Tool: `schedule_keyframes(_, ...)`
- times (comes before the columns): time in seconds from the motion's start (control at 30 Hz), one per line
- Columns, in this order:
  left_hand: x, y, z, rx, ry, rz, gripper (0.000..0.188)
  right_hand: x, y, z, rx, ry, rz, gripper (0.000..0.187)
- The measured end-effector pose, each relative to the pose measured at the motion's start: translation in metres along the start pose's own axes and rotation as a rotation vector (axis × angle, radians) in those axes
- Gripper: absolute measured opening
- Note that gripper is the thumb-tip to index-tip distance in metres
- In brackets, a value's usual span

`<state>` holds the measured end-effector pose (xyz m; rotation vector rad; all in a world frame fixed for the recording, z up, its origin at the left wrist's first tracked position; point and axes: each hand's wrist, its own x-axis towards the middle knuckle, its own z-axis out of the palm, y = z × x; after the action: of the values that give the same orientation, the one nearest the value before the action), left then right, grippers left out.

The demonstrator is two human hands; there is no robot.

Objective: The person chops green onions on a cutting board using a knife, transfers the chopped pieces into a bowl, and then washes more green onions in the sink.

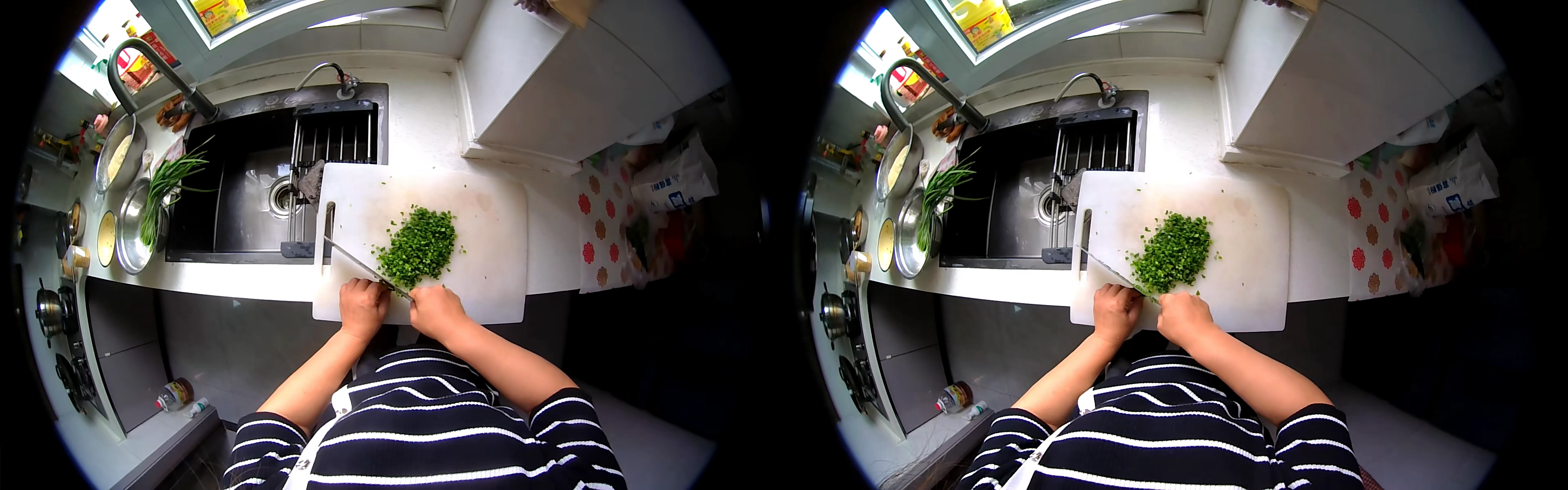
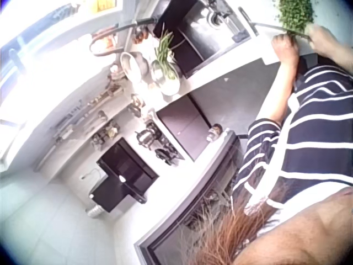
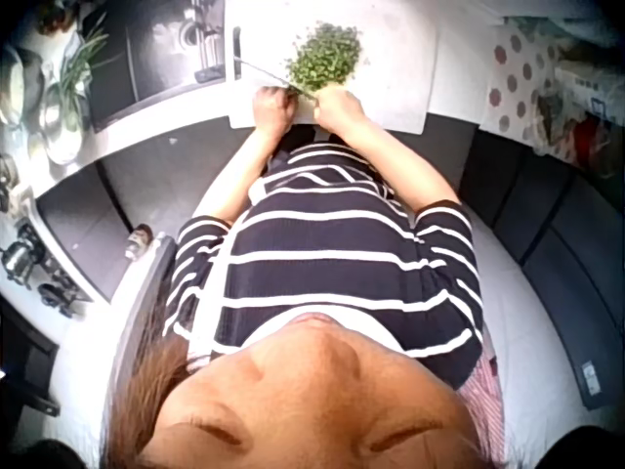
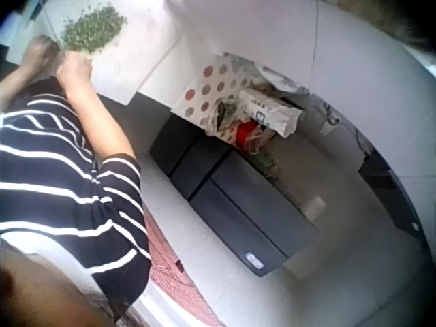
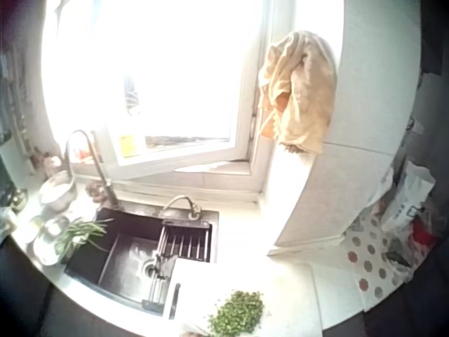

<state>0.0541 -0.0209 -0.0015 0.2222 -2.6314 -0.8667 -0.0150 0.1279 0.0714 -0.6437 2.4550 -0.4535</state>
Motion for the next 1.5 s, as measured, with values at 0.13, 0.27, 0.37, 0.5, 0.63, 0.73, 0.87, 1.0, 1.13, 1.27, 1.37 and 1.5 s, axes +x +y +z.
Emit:
schedule_keyframes(0.13,-0.001,0.0,0.002,0.056,-0.014,0.02,0.006,0.014,-0.008,0.007,-0.032,-0.016,0.014,0.018)
schedule_keyframes(0.27,0.0,0.002,-0.001,0.068,-0.019,0.032,0.007,0.027,-0.008,0.004,0.107,0.045,-0.005,0.018)
schedule_keyframes(0.37,0.002,0.005,-0.007,0.026,-0.02,-0.002,0.01,0.016,-0.008,-0.007,0.159,0.063,0.017,0.017)
schedule_keyframes(0.5,-0.001,0.003,-0.007,-0.014,-0.008,-0.043,0.012,-0.001,-0.006,-0.007,0.107,0.07,-0.022,0.016)
schedule_keyframes(0.63,0.0,0.003,-0.008,0.016,-0.036,-0.043,0.015,-0.002,-0.008,-0.004,0.086,0.031,-0.004,0.016)
schedule_keyframes(0.73,-0.001,0.0,-0.009,0.035,-0.037,-0.036,0.02,-0.002,-0.011,-0.007,0.067,0.009,0.018,0.017)
schedule_keyframes(0.87,0.0,0.003,-0.013,0.033,-0.031,-0.077,0.025,-0.002,-0.007,-0.009,0.064,-0.023,0.056,0.018)
schedule_keyframes(1.0,0.0,0.001,-0.013,-0.008,-0.014,-0.077,0.023,-0.007,-0.002,-0.015,0.068,-0.055,0.064,0.018)
schedule_keyframes(1.13,-0.002,-0.003,-0.007,-0.026,0.004,-0.069,0.02,-0.01,0.002,-0.015,0.026,-0.056,0.057,0.018)
schedule_keyframes(1.27,-0.001,-0.003,-0.004,-0.034,0.007,-0.074,0.017,-0.013,0.002,-0.014,0.032,-0.047,0.057,0.018)
schedule_keyframes(1.37,-0.001,-0.004,-0.006,-0.017,0.018,-0.034,0.016,-0.015,0.004,-0.012,0.095,-0.072,0.073,0.018)
schedule_keyframes(1.5,-0.004,-0.007,-0.01,-0.03,0.003,-0.039,0.015,-0.018,0.005,-0.017,0.115,-0.042,0.09,0.018)
